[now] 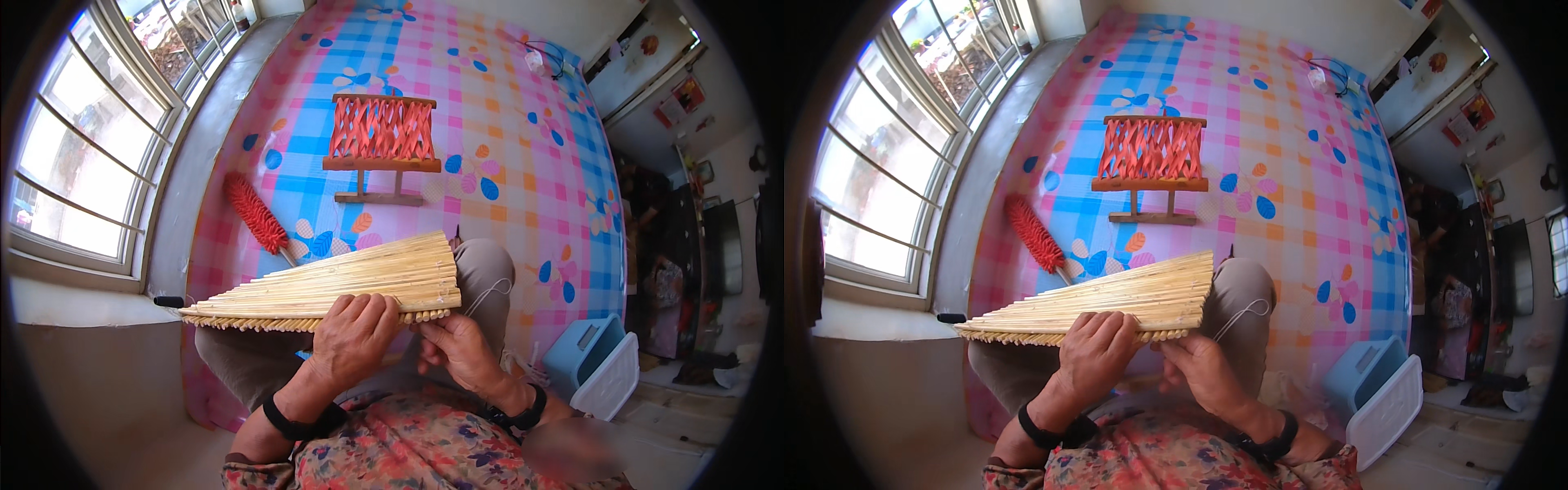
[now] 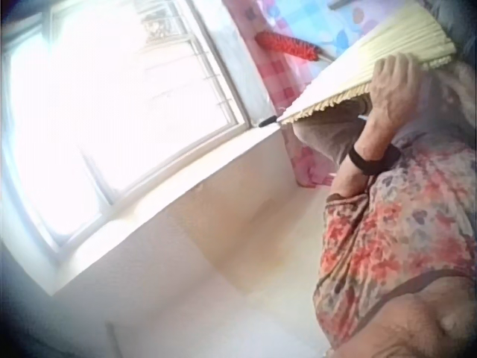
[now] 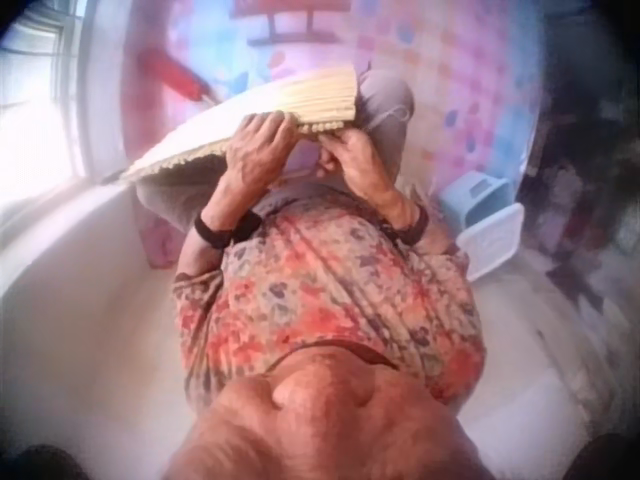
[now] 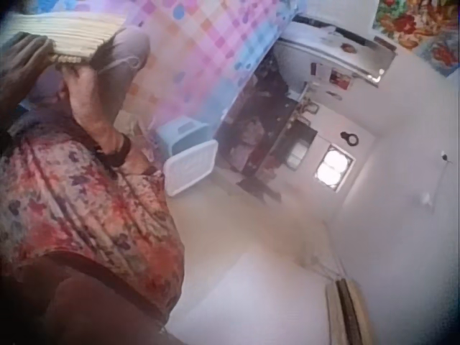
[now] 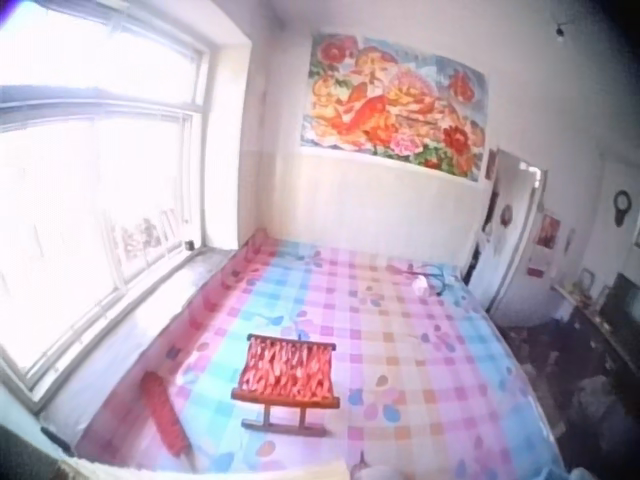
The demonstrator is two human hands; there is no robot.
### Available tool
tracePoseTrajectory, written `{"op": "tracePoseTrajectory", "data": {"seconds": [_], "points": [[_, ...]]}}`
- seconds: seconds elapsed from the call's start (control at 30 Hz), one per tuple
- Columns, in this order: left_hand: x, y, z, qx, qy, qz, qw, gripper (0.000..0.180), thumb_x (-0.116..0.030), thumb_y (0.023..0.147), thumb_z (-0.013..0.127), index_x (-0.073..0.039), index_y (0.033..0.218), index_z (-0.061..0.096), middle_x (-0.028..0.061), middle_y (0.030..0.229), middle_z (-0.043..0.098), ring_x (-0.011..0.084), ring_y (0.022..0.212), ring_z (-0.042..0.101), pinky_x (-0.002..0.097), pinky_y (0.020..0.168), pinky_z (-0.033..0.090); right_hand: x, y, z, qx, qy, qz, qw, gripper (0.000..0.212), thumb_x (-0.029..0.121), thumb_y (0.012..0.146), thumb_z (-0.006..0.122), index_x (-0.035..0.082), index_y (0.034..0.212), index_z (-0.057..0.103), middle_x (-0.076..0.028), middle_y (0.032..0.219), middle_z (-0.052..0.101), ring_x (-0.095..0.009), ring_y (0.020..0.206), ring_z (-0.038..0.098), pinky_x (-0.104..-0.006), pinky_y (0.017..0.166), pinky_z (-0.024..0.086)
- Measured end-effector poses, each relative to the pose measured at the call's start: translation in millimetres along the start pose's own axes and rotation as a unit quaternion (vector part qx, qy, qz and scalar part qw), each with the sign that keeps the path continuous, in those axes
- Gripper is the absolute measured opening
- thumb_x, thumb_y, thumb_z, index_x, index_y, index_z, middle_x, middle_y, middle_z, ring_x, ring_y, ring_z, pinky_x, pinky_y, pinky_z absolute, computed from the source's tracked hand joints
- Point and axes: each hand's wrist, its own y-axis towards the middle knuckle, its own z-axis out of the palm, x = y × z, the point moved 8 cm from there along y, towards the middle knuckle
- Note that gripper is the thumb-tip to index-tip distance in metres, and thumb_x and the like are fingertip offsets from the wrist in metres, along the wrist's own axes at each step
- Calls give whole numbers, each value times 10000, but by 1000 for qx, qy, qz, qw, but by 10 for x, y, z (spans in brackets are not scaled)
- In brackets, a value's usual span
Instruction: The person weaves a white string through a bundle of thin bamboo sticks held in their lap. They repeatedly pass the string through the sticks and pull it tight to secure the bundle.
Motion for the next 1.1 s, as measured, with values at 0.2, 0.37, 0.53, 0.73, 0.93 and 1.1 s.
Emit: {"op": "tracePoseTrajectory", "data": {"seconds": [0.2, 0.37, 0.53, 0.73, 0.93, 1.1], "points": [[0, -55, -19, -5, -13, 16, 1000, 300, -167, 780, 640, 1, 1022, 584, 70, 863, 556, 214, 802, 591, 346, 728, 471, -87, -16, 53, 9, 51, 16, 999, 221, 194, 1011, 567, 3, 1115, 607, -7, 741, 532, -106, 590, 471, -351, 590, 547], [5, -79, -26, -5, -21, 19, 1000, 285, -177, 796, 634, -3, 1017, 588, 66, 861, 550, 209, 799, 585, 340, 729, 465, -62, -4, 129, 2, 84, 33, 996, 205, 153, 1011, 546, -11, 1125, 592, -21, 758, 533, -103, 594, 486, -328, 573, 549], [5, -89, -17, -9, -23, 15, 1000, 274, -179, 810, 624, -2, 1015, 585, 66, 863, 549, 213, 801, 584, 342, 727, 461, -89, 47, 116, 8, 111, 40, 993, 152, 108, 1000, 539, -1, 1097, 583, -19, 759, 523, -120, 603, 495, -363, 588, 555], [-25, -103, 51, 9, -25, 31, 999, 279, -180, 814, 619, -6, 1029, 580, 65, 871, 548, 216, 811, 577, 348, 739, 453, -101, 36, 36, 29, 103, 68, 992, 124, 161, 988, 581, 60, 1059, 571, -15, 778, 529, -126, 650, 511, -406, 690, 553], [-79, -219, 163, 12, -5, 34, 999, 262, -175, 811, 615, -16, 1018, 586, 65, 889, 555, 217, 831, 574, 351, 754, 449, -188, -30, 29, 36, 145, 79, 986, 253, 303, 966, 626, 77, 1066, 576, -10, 777, 526, -124, 654, 513, -390, 703, 538], [-146, -245, 284, 27, 12, 39, 999, 254, -158, 793, 602, -15, 1003, 589, 72, 893, 560, 225, 832, 570, 350, 765, 449, -331, 54, -67, -48, 141, 76, 986, 326, 439, 923, 676, 121, 958, 608, 43, 726, 489, -91, 582, 471, -324, 540, 499]]}}
